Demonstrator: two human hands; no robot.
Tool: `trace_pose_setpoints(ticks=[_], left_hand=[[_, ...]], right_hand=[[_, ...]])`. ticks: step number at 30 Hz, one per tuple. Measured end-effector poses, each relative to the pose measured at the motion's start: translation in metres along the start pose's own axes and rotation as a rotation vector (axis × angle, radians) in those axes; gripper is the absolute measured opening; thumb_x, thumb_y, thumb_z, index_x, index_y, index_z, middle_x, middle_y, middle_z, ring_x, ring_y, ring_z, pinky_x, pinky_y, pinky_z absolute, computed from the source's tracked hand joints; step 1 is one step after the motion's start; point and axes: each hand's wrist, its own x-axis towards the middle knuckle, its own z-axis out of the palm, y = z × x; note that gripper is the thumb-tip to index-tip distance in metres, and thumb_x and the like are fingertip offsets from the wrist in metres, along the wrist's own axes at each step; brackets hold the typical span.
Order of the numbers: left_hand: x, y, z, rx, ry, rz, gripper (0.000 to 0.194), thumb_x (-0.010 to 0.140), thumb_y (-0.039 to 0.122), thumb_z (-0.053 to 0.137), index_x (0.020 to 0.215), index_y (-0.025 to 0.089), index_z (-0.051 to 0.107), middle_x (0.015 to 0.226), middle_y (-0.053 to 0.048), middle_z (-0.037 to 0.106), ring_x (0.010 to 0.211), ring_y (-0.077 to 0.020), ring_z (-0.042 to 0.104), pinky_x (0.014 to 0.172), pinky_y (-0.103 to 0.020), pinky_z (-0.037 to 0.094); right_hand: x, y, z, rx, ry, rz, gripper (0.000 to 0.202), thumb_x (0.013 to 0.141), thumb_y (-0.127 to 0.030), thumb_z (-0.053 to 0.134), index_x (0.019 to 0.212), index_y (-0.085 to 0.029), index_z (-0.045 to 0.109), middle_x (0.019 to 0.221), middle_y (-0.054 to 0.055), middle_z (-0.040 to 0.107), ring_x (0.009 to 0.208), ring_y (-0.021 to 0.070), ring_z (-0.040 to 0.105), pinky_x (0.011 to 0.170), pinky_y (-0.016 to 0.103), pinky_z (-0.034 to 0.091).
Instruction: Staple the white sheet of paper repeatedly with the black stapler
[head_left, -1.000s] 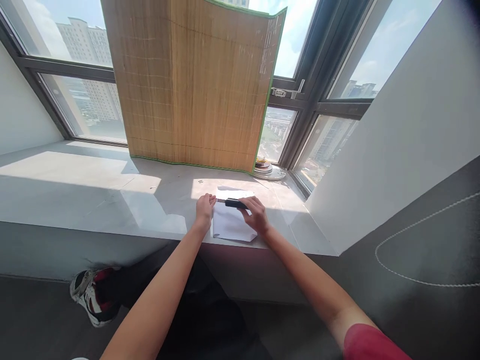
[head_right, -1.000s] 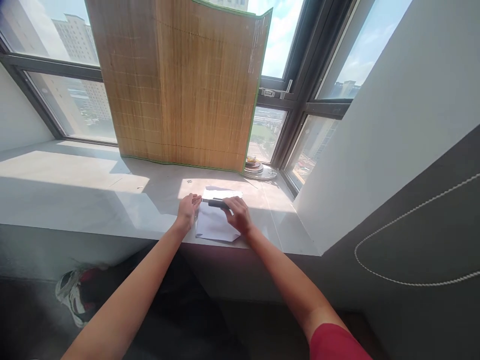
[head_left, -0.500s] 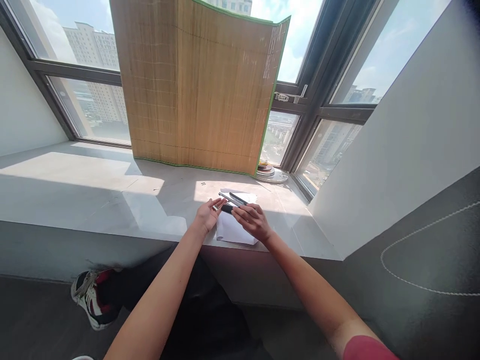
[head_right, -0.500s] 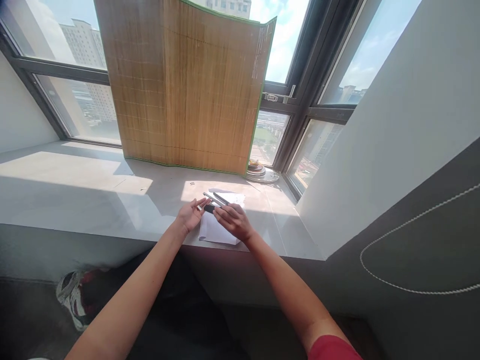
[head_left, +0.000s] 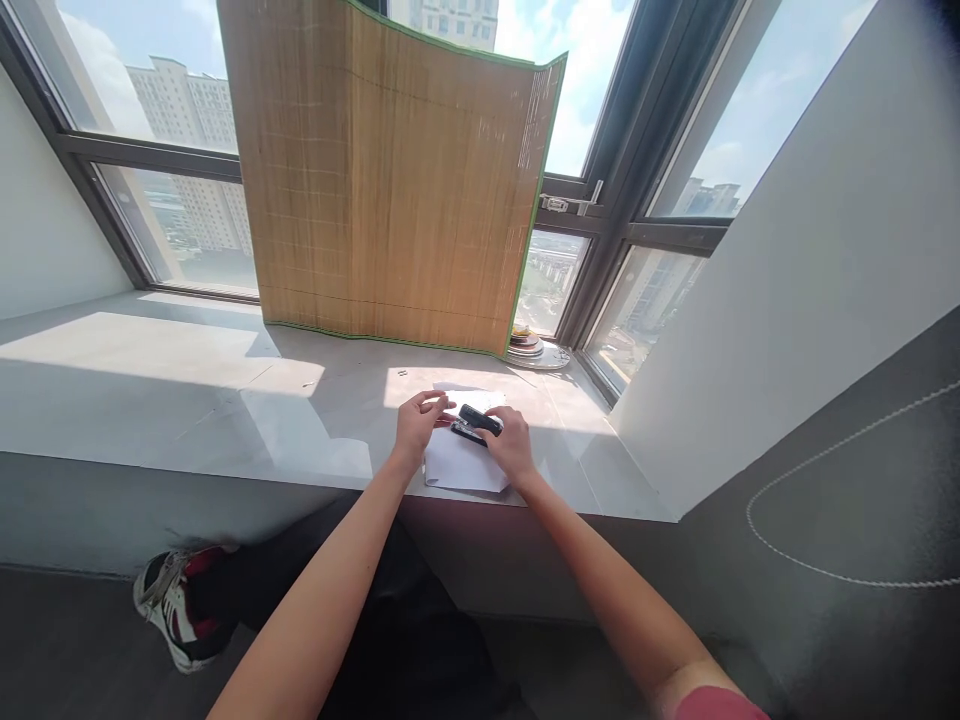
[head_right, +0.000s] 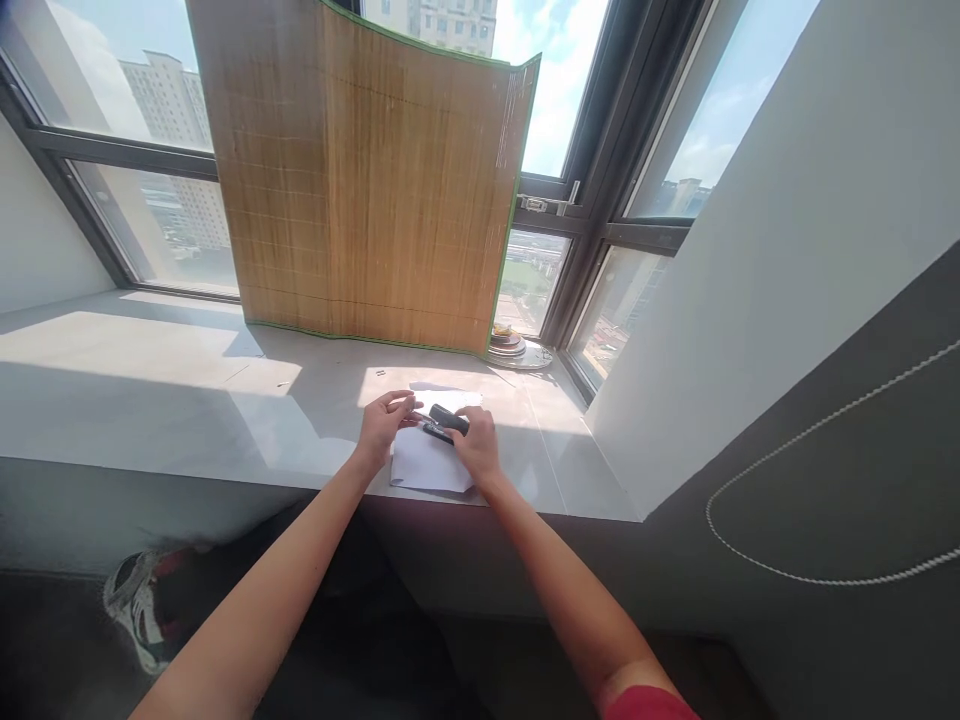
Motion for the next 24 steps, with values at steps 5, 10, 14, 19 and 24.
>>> trace_pose_setpoints(ticks=[5, 10, 14, 19, 24], left_hand=[[-0.004, -0.006, -0.001, 0.118, -0.149, 0.082, 0.065, 0.075, 0.059, 0.094, 0.119, 0.019, 0.067, 0.067, 0.002, 0.074, 0.039, -0.0069, 0.044, 0.043, -0.022, 0.034], [-0.005, -0.006, -0.003, 0.106, -0.204, 0.085, 0.073, 0.073, 0.067, 0.093, 0.119, 0.02, 0.063, 0.06, 0.006, 0.066, 0.041, -0.0071, 0.038, 0.044, -0.022, 0.028], [-0.007, -0.005, 0.0, 0.153, -0.099, 0.159, 0.058, 0.089, 0.067, 0.079, 0.119, 0.022, 0.058, 0.071, 0.003, 0.07, 0.042, -0.0081, 0.038, 0.046, -0.024, 0.031], [-0.002, -0.006, -0.001, 0.293, 0.177, 0.283, 0.029, 0.101, 0.05, 0.065, 0.102, 0.024, 0.053, 0.072, 0.002, 0.066, 0.054, -0.0132, 0.053, 0.054, -0.024, 0.037], [0.001, -0.013, -0.002, 0.43, 0.171, 0.304, 0.023, 0.106, 0.039, 0.053, 0.089, 0.025, 0.05, 0.072, 0.002, 0.06, 0.061, -0.0154, 0.054, 0.06, -0.026, 0.04]], right_hand=[[0.014, -0.033, -0.002, 0.025, -0.119, -0.457, 0.028, 0.099, -0.026, 0.075, 0.127, -0.029, 0.076, 0.131, 0.011, 0.076, 0.124, 0.0304, 0.067, 0.106, 0.048, 0.059], [0.021, -0.04, -0.001, 0.021, -0.19, -0.628, 0.019, 0.105, -0.019, 0.067, 0.116, -0.028, 0.079, 0.111, 0.006, 0.082, 0.101, 0.0253, 0.07, 0.091, 0.042, 0.061], [0.043, -0.008, -0.008, -0.048, -0.061, -0.481, 0.012, 0.103, -0.03, 0.072, 0.112, -0.027, 0.08, 0.111, 0.007, 0.082, 0.104, 0.0268, 0.071, 0.097, 0.044, 0.058], [0.098, 0.07, -0.023, -0.413, -0.009, 0.298, 0.013, 0.095, -0.031, 0.073, 0.093, -0.02, 0.078, 0.102, 0.011, 0.081, 0.099, 0.0282, 0.072, 0.091, 0.04, 0.056], [0.125, 0.118, -0.022, -0.485, -0.097, 0.402, 0.008, 0.088, -0.028, 0.077, 0.087, -0.02, 0.077, 0.103, 0.01, 0.081, 0.105, 0.0283, 0.072, 0.095, 0.039, 0.054]])
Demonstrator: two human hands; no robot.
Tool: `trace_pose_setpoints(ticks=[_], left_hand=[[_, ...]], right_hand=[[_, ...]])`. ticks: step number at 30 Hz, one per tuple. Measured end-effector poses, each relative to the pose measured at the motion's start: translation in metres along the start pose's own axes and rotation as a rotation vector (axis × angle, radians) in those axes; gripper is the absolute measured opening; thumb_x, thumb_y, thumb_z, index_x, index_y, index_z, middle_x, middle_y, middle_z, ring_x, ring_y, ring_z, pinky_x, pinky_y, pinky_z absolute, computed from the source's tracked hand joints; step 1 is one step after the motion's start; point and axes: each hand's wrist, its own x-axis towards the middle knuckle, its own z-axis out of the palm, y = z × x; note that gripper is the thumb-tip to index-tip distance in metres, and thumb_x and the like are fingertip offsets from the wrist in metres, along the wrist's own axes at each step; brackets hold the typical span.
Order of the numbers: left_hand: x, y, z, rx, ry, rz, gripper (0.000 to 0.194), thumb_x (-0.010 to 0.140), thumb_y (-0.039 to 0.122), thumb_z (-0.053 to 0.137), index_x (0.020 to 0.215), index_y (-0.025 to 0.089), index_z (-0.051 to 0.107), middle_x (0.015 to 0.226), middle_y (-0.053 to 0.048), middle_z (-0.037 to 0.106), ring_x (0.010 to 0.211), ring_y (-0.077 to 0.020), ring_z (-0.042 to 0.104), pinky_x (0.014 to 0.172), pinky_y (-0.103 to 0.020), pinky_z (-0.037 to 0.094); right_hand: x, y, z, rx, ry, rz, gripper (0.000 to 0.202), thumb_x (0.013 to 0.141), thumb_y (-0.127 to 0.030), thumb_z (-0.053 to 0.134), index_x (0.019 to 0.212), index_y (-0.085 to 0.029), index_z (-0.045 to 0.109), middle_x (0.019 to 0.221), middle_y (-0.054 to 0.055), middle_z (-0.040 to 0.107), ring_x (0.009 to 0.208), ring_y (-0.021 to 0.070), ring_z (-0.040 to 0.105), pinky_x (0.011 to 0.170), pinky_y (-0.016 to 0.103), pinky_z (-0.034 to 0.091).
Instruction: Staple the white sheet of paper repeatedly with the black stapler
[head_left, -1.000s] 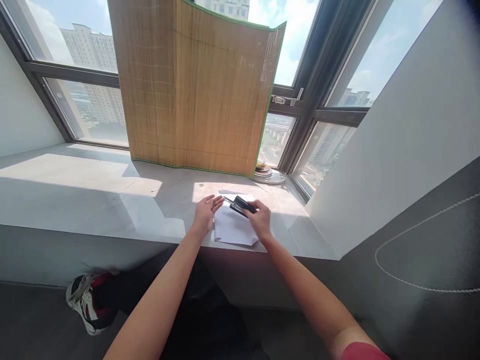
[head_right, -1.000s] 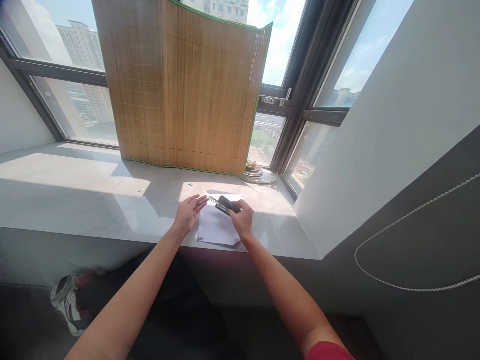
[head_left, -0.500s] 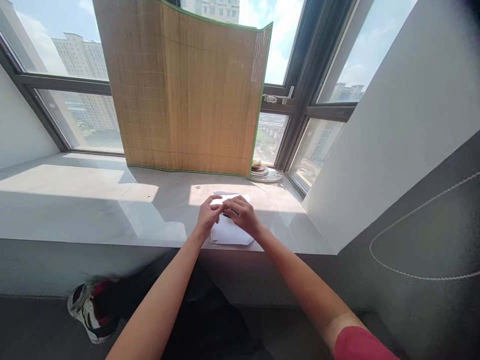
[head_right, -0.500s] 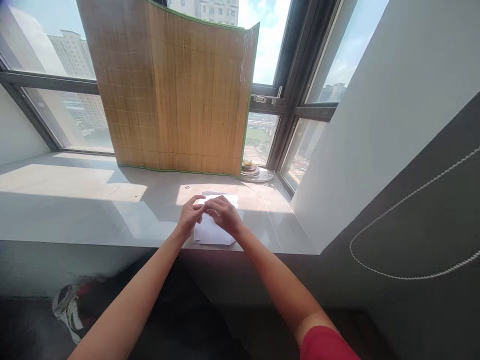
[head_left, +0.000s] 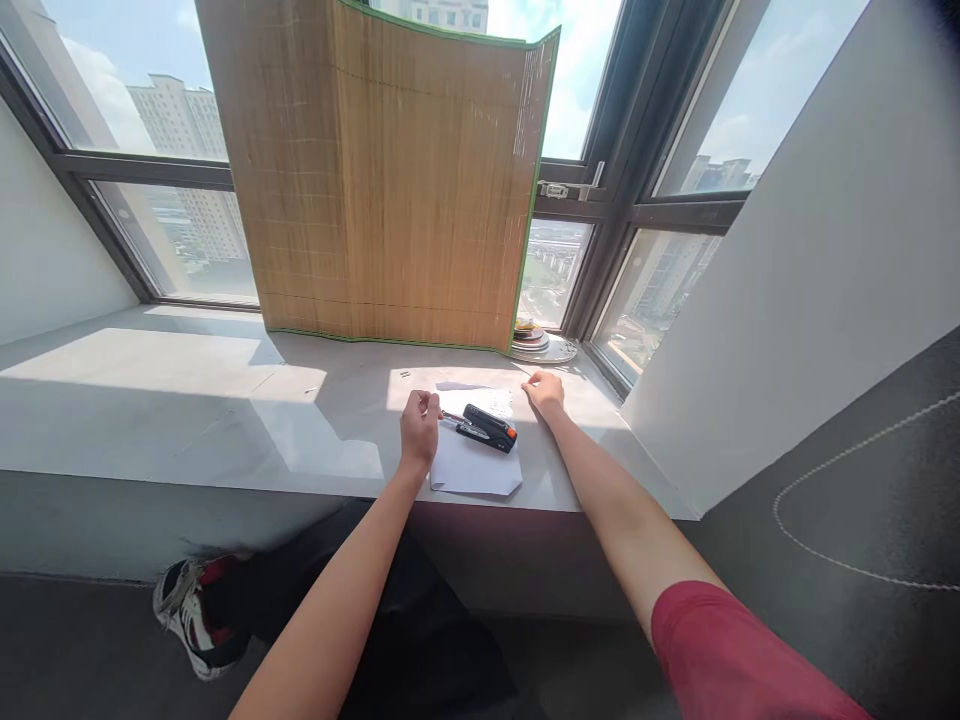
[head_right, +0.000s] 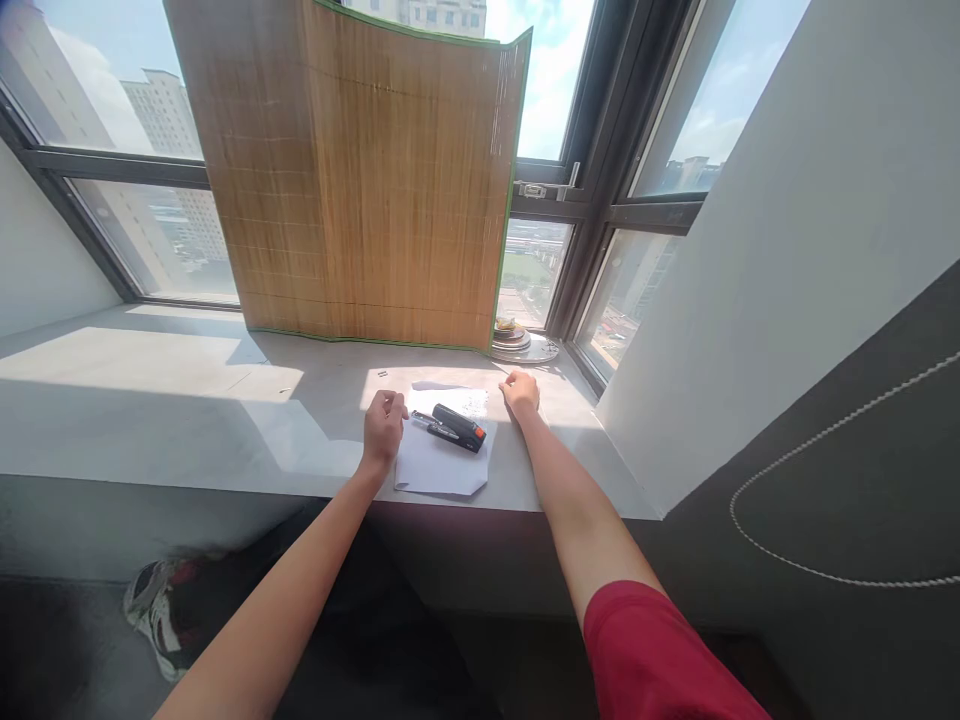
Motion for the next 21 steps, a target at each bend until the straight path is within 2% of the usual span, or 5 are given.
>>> trace_pose_setpoints(ticks=[4, 7, 12, 16, 21], left_hand=[[-0.003, -0.001, 0.0, 0.293, 0.016, 0.171, 0.024, 0.107, 0.028, 0.049, 0.083, 0.025, 0.047, 0.074, 0.001, 0.056, 0.066, -0.0171, 0.052, 0.064, -0.028, 0.037], [0.016, -0.007, -0.009, 0.526, 0.02, 0.277, 0.023, 0.108, 0.024, 0.046, 0.085, 0.024, 0.051, 0.082, -0.004, 0.061, 0.075, -0.0204, 0.057, 0.067, -0.03, 0.038], [0.088, -0.044, -0.032, 0.974, -0.106, 0.003, 0.019, 0.102, 0.016, 0.049, 0.111, 0.015, 0.067, 0.115, -0.017, 0.072, 0.1, -0.0298, 0.069, 0.08, -0.037, 0.051], [0.129, -0.073, -0.033, 1.027, -0.191, 0.044, 0.041, 0.099, 0.009, 0.052, 0.138, 0.01, 0.065, 0.153, -0.024, 0.06, 0.14, -0.0357, 0.058, 0.11, -0.046, 0.049], [0.131, -0.083, -0.023, 1.043, -0.274, 0.054, 0.037, 0.098, 0.002, 0.048, 0.12, 0.015, 0.075, 0.134, -0.02, 0.072, 0.13, -0.0324, 0.065, 0.109, -0.044, 0.051]], right_hand=[[0.001, 0.002, 0.004, -0.029, -0.019, -0.002, 0.014, 0.089, -0.031, 0.078, 0.096, -0.019, 0.079, 0.109, 0.012, 0.079, 0.113, 0.0302, 0.07, 0.1, 0.041, 0.053], [-0.017, 0.004, 0.002, -0.047, 0.001, -0.03, 0.019, 0.095, -0.027, 0.07, 0.108, -0.017, 0.079, 0.122, 0.014, 0.076, 0.12, 0.0296, 0.067, 0.103, 0.039, 0.052], [-0.068, 0.004, 0.001, -0.343, -0.021, -0.171, 0.031, 0.103, -0.019, 0.05, 0.122, -0.013, 0.075, 0.129, 0.023, 0.066, 0.125, 0.034, 0.061, 0.097, 0.041, 0.053], [-0.088, -0.003, 0.001, -0.442, -0.098, -0.224, 0.038, 0.106, -0.022, 0.047, 0.135, -0.014, 0.069, 0.133, 0.022, 0.064, 0.129, 0.0343, 0.058, 0.097, 0.041, 0.052], [-0.086, -0.006, 0.001, -0.459, -0.101, -0.229, 0.039, 0.106, -0.022, 0.045, 0.137, -0.014, 0.067, 0.134, 0.021, 0.064, 0.129, 0.0334, 0.058, 0.097, 0.04, 0.052]])
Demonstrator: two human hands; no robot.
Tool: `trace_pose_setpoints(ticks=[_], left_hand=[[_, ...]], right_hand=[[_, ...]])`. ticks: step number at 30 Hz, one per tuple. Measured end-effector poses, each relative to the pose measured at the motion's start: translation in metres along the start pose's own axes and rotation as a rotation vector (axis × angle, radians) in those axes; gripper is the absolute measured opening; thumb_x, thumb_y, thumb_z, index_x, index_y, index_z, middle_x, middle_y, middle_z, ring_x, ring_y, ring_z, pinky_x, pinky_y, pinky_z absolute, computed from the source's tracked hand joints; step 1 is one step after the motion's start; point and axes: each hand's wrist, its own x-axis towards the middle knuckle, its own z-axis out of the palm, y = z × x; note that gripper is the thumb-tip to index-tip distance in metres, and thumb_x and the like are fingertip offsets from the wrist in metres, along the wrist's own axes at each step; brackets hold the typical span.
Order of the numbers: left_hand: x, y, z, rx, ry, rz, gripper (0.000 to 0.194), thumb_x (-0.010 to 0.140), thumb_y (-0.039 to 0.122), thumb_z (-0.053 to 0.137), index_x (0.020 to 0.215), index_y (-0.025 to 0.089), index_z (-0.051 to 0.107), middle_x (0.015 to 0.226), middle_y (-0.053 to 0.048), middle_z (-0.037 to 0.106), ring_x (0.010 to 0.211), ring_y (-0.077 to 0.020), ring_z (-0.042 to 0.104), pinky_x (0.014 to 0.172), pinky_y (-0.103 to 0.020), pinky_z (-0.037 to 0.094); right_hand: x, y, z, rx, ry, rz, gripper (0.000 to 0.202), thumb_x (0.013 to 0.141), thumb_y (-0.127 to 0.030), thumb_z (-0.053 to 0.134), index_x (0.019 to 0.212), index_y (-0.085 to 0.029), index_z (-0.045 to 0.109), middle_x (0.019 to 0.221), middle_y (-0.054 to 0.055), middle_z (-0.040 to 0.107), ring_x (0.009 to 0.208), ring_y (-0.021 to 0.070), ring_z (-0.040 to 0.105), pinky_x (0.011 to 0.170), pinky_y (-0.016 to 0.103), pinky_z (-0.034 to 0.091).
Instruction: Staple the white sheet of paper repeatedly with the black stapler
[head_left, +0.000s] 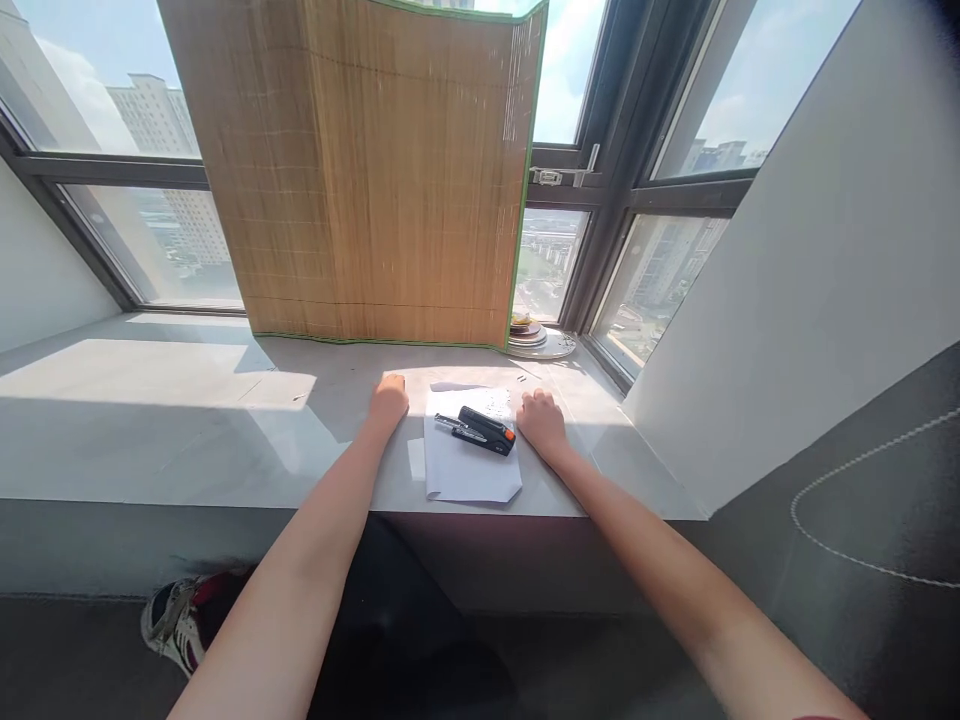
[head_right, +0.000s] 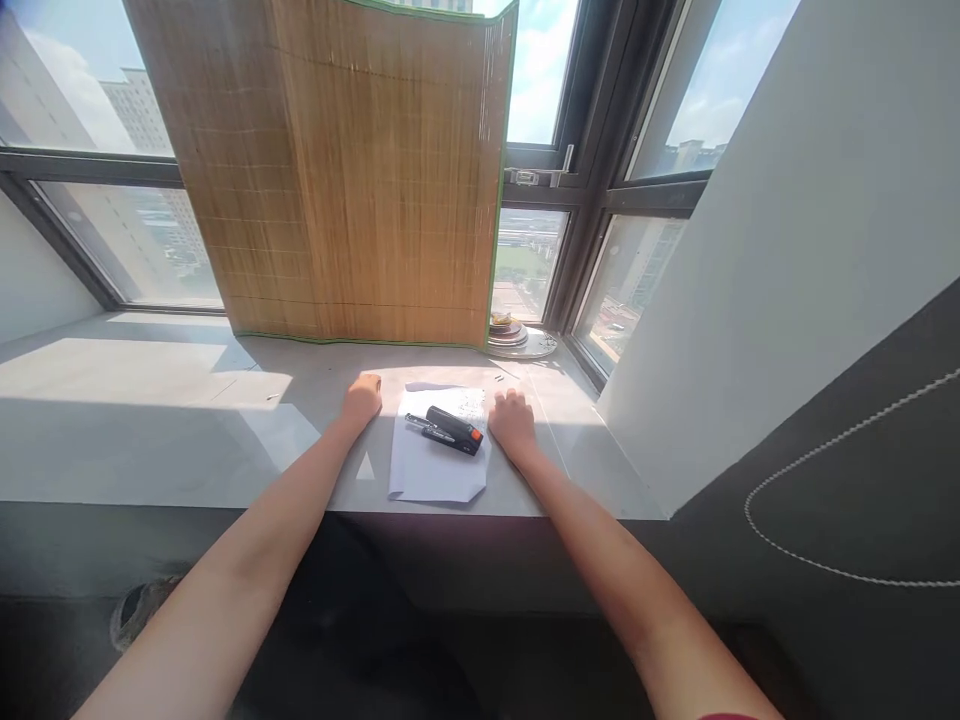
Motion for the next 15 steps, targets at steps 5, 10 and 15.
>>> trace_pose_setpoints(ticks=[5, 10, 15], left_hand=[[-0.029, 0.007, -0.007, -0.003, 0.004, -0.054, 0.038, 0.087, -0.009, 0.048, 0.101, 0.015, 0.073, 0.11, -0.018, 0.074, 0.115, -0.0318, 0.068, 0.086, -0.036, 0.054], [-0.055, 0.03, -0.024, -0.079, 0.086, -0.064, 0.035, 0.091, -0.007, 0.045, 0.101, 0.018, 0.068, 0.1, -0.013, 0.074, 0.098, -0.0261, 0.069, 0.076, -0.032, 0.05], [-0.072, 0.045, -0.031, -0.398, 0.265, -0.041, 0.023, 0.101, 0.01, 0.047, 0.112, 0.02, 0.065, 0.098, -0.01, 0.073, 0.085, -0.0223, 0.07, 0.072, -0.032, 0.05]], right_hand=[[0.002, -0.002, -0.003, 0.0, -0.027, -0.001, 0.036, 0.106, -0.02, 0.044, 0.132, -0.013, 0.068, 0.133, 0.021, 0.065, 0.128, 0.0324, 0.059, 0.098, 0.04, 0.052], [-0.001, -0.007, -0.009, 0.058, -0.064, 0.014, 0.036, 0.104, -0.017, 0.044, 0.13, -0.013, 0.069, 0.134, 0.022, 0.066, 0.129, 0.0322, 0.061, 0.098, 0.04, 0.053], [-0.01, -0.022, -0.008, 0.318, -0.013, 0.093, 0.025, 0.099, -0.022, 0.047, 0.104, -0.02, 0.071, 0.114, 0.015, 0.071, 0.111, 0.031, 0.066, 0.097, 0.045, 0.052]])
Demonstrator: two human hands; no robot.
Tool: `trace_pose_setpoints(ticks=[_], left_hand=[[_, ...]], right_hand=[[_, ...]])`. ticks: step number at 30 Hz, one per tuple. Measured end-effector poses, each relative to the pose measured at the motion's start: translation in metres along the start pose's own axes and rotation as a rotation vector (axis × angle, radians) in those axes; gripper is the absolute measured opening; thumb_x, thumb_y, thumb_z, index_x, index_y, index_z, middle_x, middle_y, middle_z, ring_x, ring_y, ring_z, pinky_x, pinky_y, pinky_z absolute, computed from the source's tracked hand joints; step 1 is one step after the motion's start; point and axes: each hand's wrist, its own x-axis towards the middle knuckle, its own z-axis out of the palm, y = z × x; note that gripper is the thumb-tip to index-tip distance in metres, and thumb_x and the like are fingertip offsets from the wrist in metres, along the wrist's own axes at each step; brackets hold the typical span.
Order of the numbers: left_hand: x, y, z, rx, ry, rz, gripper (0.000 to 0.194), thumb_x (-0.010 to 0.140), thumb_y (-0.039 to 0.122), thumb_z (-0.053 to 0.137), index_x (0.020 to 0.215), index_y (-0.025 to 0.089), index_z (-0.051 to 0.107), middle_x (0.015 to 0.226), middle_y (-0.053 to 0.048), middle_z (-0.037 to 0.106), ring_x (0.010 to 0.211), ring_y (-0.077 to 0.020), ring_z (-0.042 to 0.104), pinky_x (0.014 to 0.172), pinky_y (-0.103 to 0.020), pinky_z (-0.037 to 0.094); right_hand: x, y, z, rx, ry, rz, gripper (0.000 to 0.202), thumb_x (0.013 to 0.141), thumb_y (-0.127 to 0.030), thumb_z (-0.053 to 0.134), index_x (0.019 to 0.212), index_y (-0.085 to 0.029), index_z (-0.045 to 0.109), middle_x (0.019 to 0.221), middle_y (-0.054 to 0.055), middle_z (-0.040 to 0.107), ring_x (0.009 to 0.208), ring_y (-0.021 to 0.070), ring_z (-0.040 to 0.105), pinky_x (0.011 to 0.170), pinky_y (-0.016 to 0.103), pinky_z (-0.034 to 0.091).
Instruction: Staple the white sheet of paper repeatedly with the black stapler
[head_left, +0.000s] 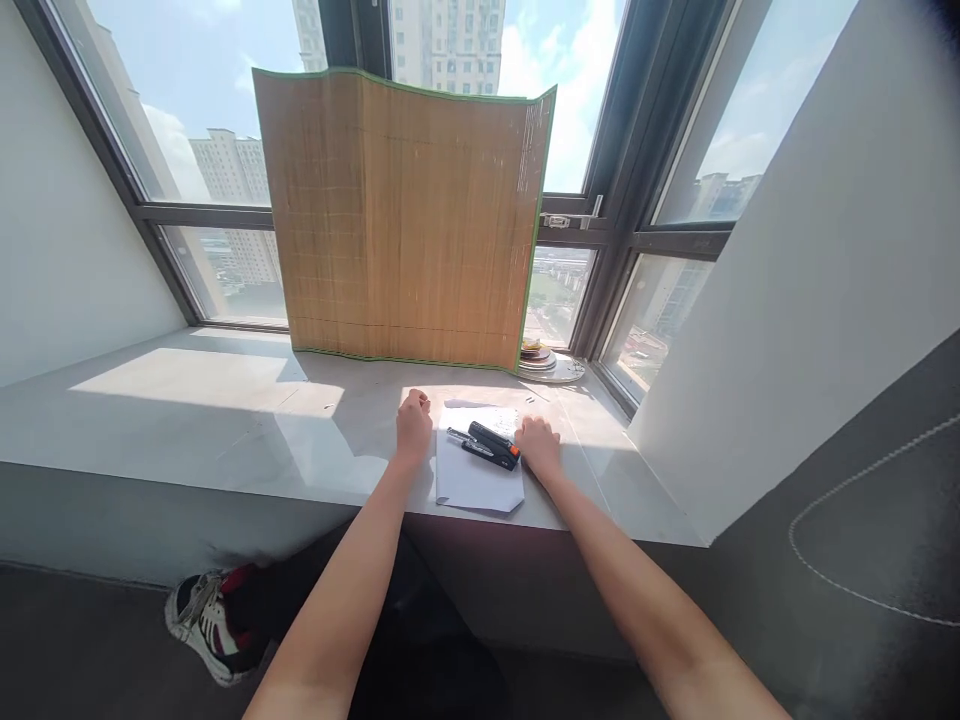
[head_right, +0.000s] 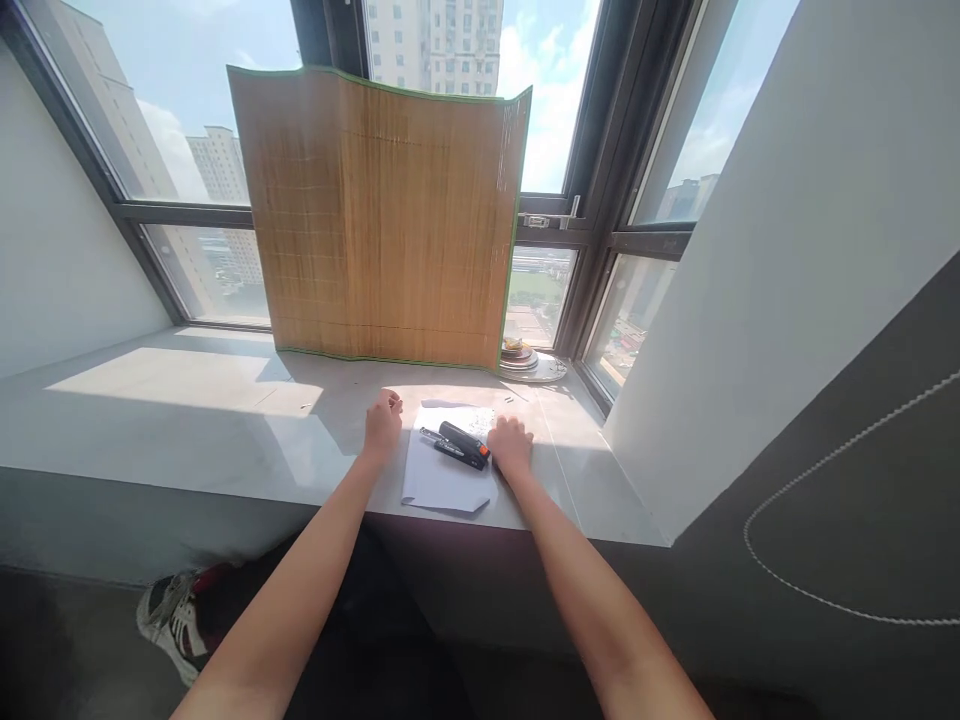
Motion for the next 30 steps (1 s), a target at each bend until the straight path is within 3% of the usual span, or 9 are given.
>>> trace_pose_setpoints(ticks=[3, 5, 8, 10, 14, 19, 23, 26, 30], left_hand=[[-0.006, 0.0, -0.002, -0.24, -0.015, 0.006, 0.024, 0.096, 0.011, 0.052, 0.109, 0.019, 0.071, 0.106, -0.011, 0.072, 0.085, -0.0204, 0.072, 0.071, -0.03, 0.055], [-0.007, -0.002, -0.005, -0.31, -0.096, 0.016, 0.021, 0.094, 0.014, 0.054, 0.098, 0.018, 0.074, 0.105, -0.012, 0.072, 0.081, -0.0194, 0.073, 0.069, -0.03, 0.058], [-0.005, -0.01, -0.013, -0.392, -0.195, 0.001, 0.018, 0.092, 0.023, 0.059, 0.093, 0.019, 0.076, 0.093, -0.008, 0.074, 0.073, -0.0189, 0.073, 0.064, -0.029, 0.059], [-0.004, -0.014, -0.018, -0.422, -0.234, -0.002, 0.023, 0.093, 0.028, 0.06, 0.101, 0.019, 0.08, 0.084, -0.006, 0.073, 0.067, -0.0177, 0.069, 0.06, -0.028, 0.057], [-0.003, -0.018, -0.021, -0.478, -0.291, 0.048, 0.035, 0.096, 0.036, 0.059, 0.114, 0.019, 0.084, 0.086, -0.005, 0.07, 0.063, -0.0153, 0.06, 0.058, -0.029, 0.056], [-0.001, -0.019, -0.017, -0.429, -0.347, 0.147, 0.036, 0.099, 0.03, 0.053, 0.118, 0.021, 0.083, 0.092, -0.003, 0.066, 0.059, -0.0117, 0.056, 0.073, -0.033, 0.059], [0.001, -0.021, -0.015, -0.359, -0.372, 0.179, 0.034, 0.1, 0.024, 0.053, 0.116, 0.021, 0.083, 0.099, -0.006, 0.069, 0.074, -0.0158, 0.064, 0.079, -0.034, 0.06], [0.001, -0.02, -0.015, -0.317, -0.382, 0.253, 0.028, 0.095, 0.025, 0.062, 0.115, 0.023, 0.082, 0.107, -0.008, 0.075, 0.093, -0.0212, 0.07, 0.088, -0.037, 0.061], [0.001, -0.018, -0.01, -0.276, -0.421, 0.291, 0.023, 0.088, 0.02, 0.071, 0.108, 0.024, 0.081, 0.112, -0.008, 0.081, 0.102, -0.0247, 0.073, 0.098, -0.042, 0.06]], right_hand=[[-0.008, -0.01, 0.0, 0.475, 0.035, -0.12, 0.025, 0.098, -0.029, 0.042, 0.087, -0.024, 0.064, 0.087, 0.006, 0.066, 0.091, 0.026, 0.064, 0.088, 0.039, 0.054], [-0.015, -0.015, -0.003, 0.742, 0.028, -0.305, 0.03, 0.101, -0.037, 0.039, 0.087, -0.025, 0.063, 0.089, 0.005, 0.064, 0.091, 0.0253, 0.063, 0.085, 0.037, 0.055], [-0.024, -0.02, -0.007, 0.793, -0.103, -0.642, 0.026, 0.098, -0.051, 0.06, 0.102, -0.026, 0.069, 0.11, 0.007, 0.065, 0.105, 0.0265, 0.064, 0.093, 0.039, 0.055], [-0.027, -0.022, -0.006, 0.737, -0.133, -0.746, 0.034, 0.09, -0.048, 0.076, 0.116, -0.028, 0.07, 0.121, 0.009, 0.064, 0.113, 0.0277, 0.062, 0.097, 0.04, 0.055], [-0.024, -0.023, 0.0, 0.75, -0.136, -0.698, 0.039, 0.09, -0.038, 0.076, 0.126, -0.027, 0.067, 0.127, 0.009, 0.067, 0.111, 0.0251, 0.064, 0.095, 0.04, 0.055], [-0.019, -0.02, 0.003, 0.804, -0.213, -0.624, 0.041, 0.086, -0.038, 0.078, 0.124, -0.026, 0.067, 0.126, 0.007, 0.072, 0.101, 0.0218, 0.066, 0.092, 0.039, 0.056], [-0.017, -0.018, 0.003, 0.816, -0.22, -0.613, 0.041, 0.083, -0.035, 0.078, 0.122, -0.026, 0.068, 0.125, 0.006, 0.072, 0.099, 0.0207, 0.066, 0.091, 0.038, 0.056], [-0.015, -0.017, 0.003, 0.828, -0.226, -0.608, 0.041, 0.082, -0.036, 0.078, 0.12, -0.026, 0.069, 0.122, 0.005, 0.072, 0.1, 0.0213, 0.065, 0.091, 0.037, 0.056], [-0.013, -0.016, 0.004, 0.884, -0.241, -0.626, 0.041, 0.081, -0.033, 0.078, 0.121, -0.026, 0.07, 0.125, 0.006, 0.072, 0.101, 0.0209, 0.065, 0.094, 0.038, 0.055]])
